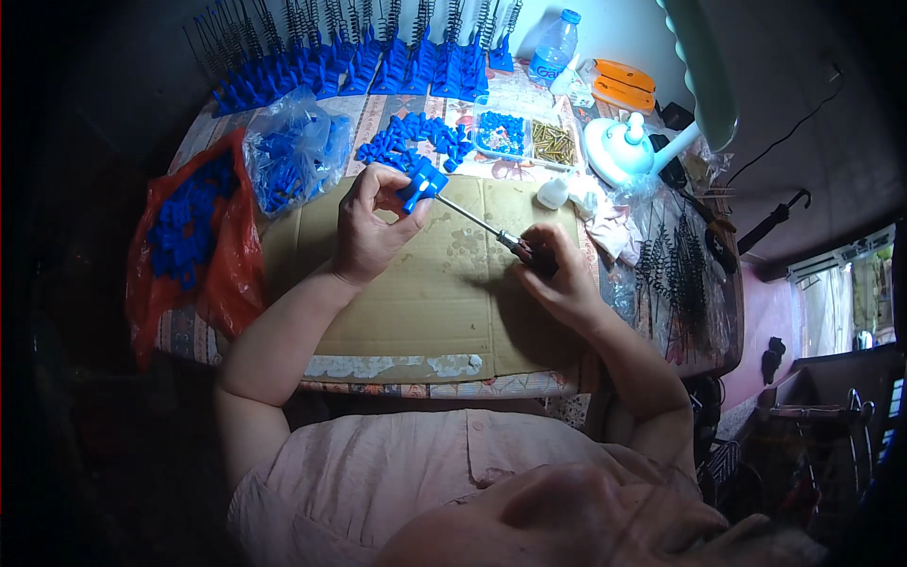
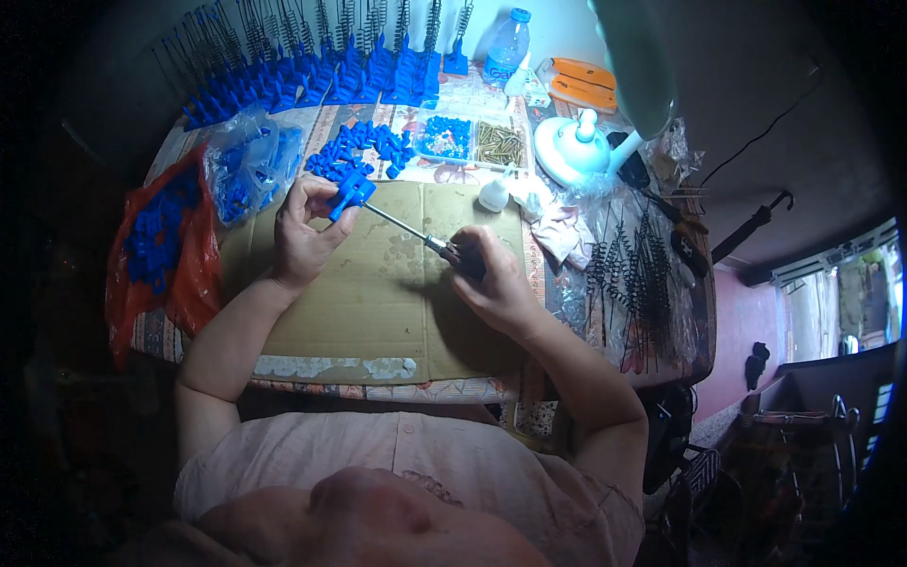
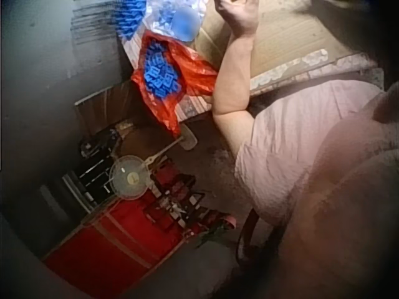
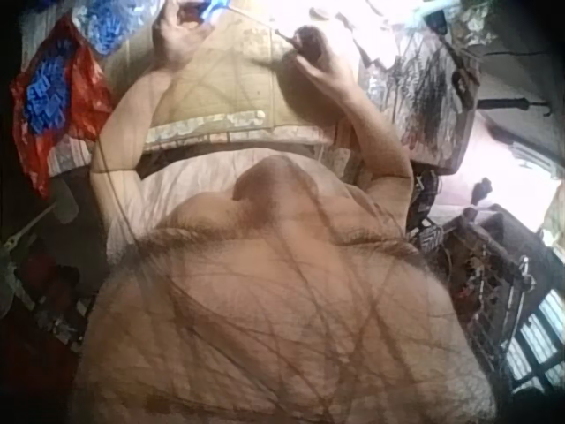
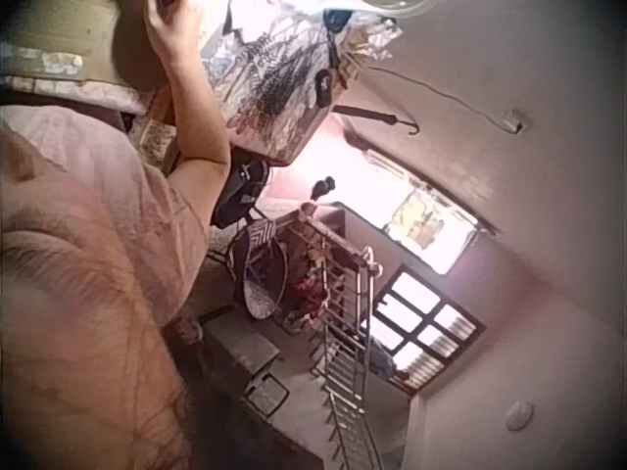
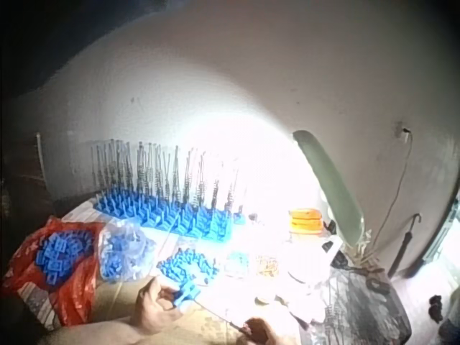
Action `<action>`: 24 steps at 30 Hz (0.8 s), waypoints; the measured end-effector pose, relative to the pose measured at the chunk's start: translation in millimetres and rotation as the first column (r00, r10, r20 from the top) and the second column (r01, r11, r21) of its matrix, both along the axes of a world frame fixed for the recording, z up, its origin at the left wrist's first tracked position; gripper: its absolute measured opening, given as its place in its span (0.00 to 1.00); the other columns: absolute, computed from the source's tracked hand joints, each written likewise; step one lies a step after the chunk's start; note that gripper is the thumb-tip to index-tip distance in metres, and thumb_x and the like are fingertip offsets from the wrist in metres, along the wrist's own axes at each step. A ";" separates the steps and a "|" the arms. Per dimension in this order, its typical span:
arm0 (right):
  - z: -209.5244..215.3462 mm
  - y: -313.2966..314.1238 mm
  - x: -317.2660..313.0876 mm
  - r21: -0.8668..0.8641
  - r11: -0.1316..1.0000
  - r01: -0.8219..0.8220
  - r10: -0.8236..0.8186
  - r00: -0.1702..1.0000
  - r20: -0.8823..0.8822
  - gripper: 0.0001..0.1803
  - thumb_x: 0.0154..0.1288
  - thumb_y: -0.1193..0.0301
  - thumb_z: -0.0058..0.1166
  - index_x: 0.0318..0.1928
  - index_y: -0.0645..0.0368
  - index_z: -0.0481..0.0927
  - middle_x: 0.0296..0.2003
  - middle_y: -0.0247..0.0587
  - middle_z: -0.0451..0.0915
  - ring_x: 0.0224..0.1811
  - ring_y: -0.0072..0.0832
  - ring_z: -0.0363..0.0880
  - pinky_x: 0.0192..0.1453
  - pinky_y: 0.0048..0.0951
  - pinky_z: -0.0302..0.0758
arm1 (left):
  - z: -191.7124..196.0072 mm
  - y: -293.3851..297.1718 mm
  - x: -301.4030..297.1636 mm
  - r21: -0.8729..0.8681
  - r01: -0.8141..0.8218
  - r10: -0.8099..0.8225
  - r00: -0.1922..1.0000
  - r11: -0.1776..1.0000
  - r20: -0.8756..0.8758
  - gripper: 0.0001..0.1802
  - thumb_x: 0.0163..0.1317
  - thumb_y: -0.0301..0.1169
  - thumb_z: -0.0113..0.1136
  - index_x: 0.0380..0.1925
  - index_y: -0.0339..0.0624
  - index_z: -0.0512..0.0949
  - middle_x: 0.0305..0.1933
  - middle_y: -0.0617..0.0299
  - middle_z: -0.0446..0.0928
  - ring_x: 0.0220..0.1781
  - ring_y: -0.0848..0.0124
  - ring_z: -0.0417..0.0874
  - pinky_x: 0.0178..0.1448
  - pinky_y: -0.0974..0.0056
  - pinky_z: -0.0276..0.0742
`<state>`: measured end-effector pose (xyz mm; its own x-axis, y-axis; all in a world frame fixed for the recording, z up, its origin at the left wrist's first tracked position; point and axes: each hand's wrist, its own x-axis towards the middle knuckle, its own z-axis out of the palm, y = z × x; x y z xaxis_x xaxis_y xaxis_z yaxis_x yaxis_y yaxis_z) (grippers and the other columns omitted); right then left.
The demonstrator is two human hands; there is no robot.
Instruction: The person assembles small blue plastic components and metal brackets using screws and a screwdriver.
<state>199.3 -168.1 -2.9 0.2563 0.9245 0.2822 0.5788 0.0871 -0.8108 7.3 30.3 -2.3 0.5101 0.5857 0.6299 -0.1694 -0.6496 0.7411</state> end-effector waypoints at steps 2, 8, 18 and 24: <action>-1.2 -1.0 -0.4 -0.019 0.999 0.026 -0.027 0.996 -0.084 0.22 0.57 0.79 0.59 0.52 0.61 0.69 0.38 0.45 0.78 0.42 0.35 0.79 0.49 0.31 0.74 | 0.1 0.5 -1.5 -0.004 0.021 -0.021 0.999 1.000 -0.046 0.17 0.54 0.20 0.66 0.41 0.40 0.69 0.42 0.62 0.72 0.41 0.77 0.79 0.45 0.72 0.76; 9.2 2.3 -1.6 0.040 0.999 0.020 -0.020 1.000 0.004 0.15 0.60 0.78 0.58 0.48 0.63 0.73 0.36 0.45 0.78 0.40 0.34 0.80 0.47 0.30 0.74 | -1.9 3.4 0.4 -0.025 0.027 -0.028 0.999 0.999 -0.041 0.18 0.54 0.20 0.66 0.41 0.40 0.69 0.42 0.62 0.71 0.41 0.77 0.79 0.44 0.72 0.76; 12.3 2.7 -3.6 0.021 1.000 -0.002 0.000 0.997 0.075 0.14 0.60 0.76 0.58 0.47 0.63 0.75 0.37 0.45 0.78 0.42 0.37 0.78 0.48 0.32 0.73 | -1.7 2.0 3.8 -0.004 -0.016 0.016 0.998 1.000 0.068 0.15 0.52 0.23 0.69 0.37 0.38 0.72 0.36 0.61 0.76 0.30 0.78 0.79 0.34 0.72 0.77; 2.8 1.7 -0.7 -0.059 0.998 0.019 -0.024 0.995 -0.092 0.21 0.56 0.79 0.61 0.50 0.62 0.70 0.39 0.45 0.78 0.46 0.34 0.80 0.52 0.31 0.74 | -0.4 0.4 4.4 -0.015 -0.009 0.010 0.997 1.000 0.071 0.15 0.52 0.22 0.69 0.36 0.39 0.72 0.36 0.62 0.75 0.30 0.78 0.79 0.33 0.73 0.77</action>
<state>198.6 -166.5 -0.1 0.2986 0.9327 0.2023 0.5020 0.0267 -0.8645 11.7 30.7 -2.7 0.4582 0.6001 0.6557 -0.2159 -0.6405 0.7370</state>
